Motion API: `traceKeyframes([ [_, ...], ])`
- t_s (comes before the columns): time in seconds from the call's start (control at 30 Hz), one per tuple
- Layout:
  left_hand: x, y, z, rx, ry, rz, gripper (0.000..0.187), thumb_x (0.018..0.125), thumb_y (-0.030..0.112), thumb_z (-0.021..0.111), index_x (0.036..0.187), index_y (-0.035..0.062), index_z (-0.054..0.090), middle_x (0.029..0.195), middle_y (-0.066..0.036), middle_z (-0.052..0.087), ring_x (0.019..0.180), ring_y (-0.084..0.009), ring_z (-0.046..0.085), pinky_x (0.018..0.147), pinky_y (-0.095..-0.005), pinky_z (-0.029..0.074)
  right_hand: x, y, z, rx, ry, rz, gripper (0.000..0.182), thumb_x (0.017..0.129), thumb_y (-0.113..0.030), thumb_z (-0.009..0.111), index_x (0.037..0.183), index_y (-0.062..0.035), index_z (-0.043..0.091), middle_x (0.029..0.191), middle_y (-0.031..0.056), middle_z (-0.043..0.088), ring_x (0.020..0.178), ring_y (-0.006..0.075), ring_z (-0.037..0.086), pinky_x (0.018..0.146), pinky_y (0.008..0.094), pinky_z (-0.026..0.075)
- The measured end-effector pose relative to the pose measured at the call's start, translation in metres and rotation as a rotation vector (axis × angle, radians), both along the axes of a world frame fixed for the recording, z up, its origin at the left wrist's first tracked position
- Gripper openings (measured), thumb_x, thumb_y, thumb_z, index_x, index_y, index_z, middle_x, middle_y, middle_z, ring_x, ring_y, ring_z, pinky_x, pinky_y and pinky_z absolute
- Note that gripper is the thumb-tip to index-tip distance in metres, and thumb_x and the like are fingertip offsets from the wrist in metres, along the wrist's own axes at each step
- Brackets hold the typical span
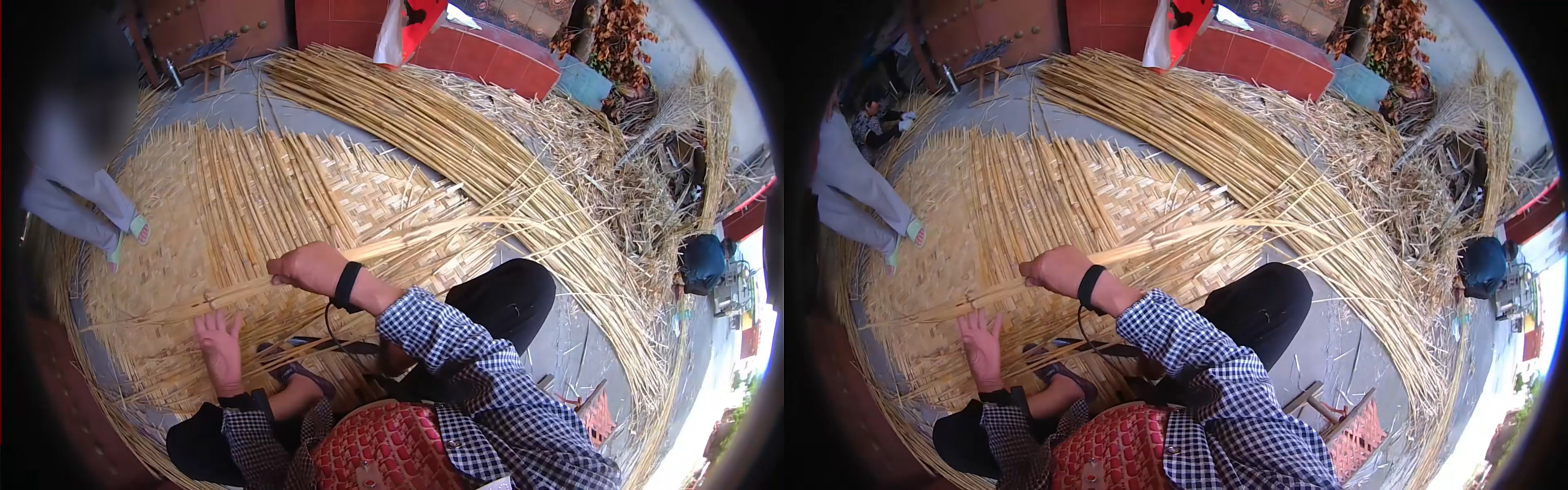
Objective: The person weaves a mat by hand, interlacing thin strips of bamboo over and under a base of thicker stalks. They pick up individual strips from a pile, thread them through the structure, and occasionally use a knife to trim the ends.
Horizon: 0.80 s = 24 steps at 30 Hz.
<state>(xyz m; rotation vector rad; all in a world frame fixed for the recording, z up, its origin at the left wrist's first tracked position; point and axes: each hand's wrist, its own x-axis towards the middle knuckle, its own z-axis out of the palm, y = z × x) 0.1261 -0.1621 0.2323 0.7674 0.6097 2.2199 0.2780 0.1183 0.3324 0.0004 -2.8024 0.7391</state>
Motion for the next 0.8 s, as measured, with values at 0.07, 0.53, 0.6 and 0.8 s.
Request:
traceKeyframes([
  [0.07,0.042,0.043,0.024,-0.214,-0.058,0.082,0.052,0.101,0.03,0.058,0.145,0.0063,0.041,0.149,-0.013,0.043,0.145,-0.033,0.032,0.119,-0.055,0.026,-0.003,-0.011,-0.022,-0.114,0.055,0.028,0.021,0.091,-0.031,0.064,0.095,-0.0103,0.059,0.076,0.0131,0.065,0.074,0.0365,0.066,0.062,0.0472,0.051],
  [0.53,-0.064,0.032,0.021,-0.585,-0.211,0.71,0.033,0.099,0.017,0.063,0.126,-0.0001,0.052,0.125,-0.017,0.063,0.112,-0.0252,0.064,0.096,-0.0408,0.051,0.052,-0.03,-0.139,-2.053,0.405,-0.557,0.073,0.099,-0.061,0.048,0.139,-0.0016,0.038,0.136,0.0135,0.053,0.129,0.0292,0.05,0.104,0.0414,0.042],
  [0.6,-0.08,0.012,0.01,-0.597,-0.226,0.728,0.033,0.099,0.017,0.063,0.127,0.003,0.052,0.121,-0.014,0.064,0.111,-0.0244,0.063,0.097,-0.0417,0.051,0.07,0.021,-0.114,-2.185,0.872,-0.726,0.068,0.101,-0.054,0.048,0.137,0.0017,0.036,0.131,0.0115,0.054,0.126,0.0258,0.052,0.104,0.0395,0.043],
  [0.8,-0.076,-0.005,-0.009,-0.748,-0.373,0.965,0.033,0.1,0.016,0.062,0.13,0.0134,0.049,0.115,-0.005,0.06,0.107,-0.0207,0.061,0.096,-0.0439,0.05,0.064,0.061,-0.06,-1.077,0.679,-0.652,0.018,0.105,-0.005,0.043,0.12,-0.0008,0.051,0.106,0.0091,0.063,0.088,0.0207,0.066,0.08,0.0329,0.056],
])
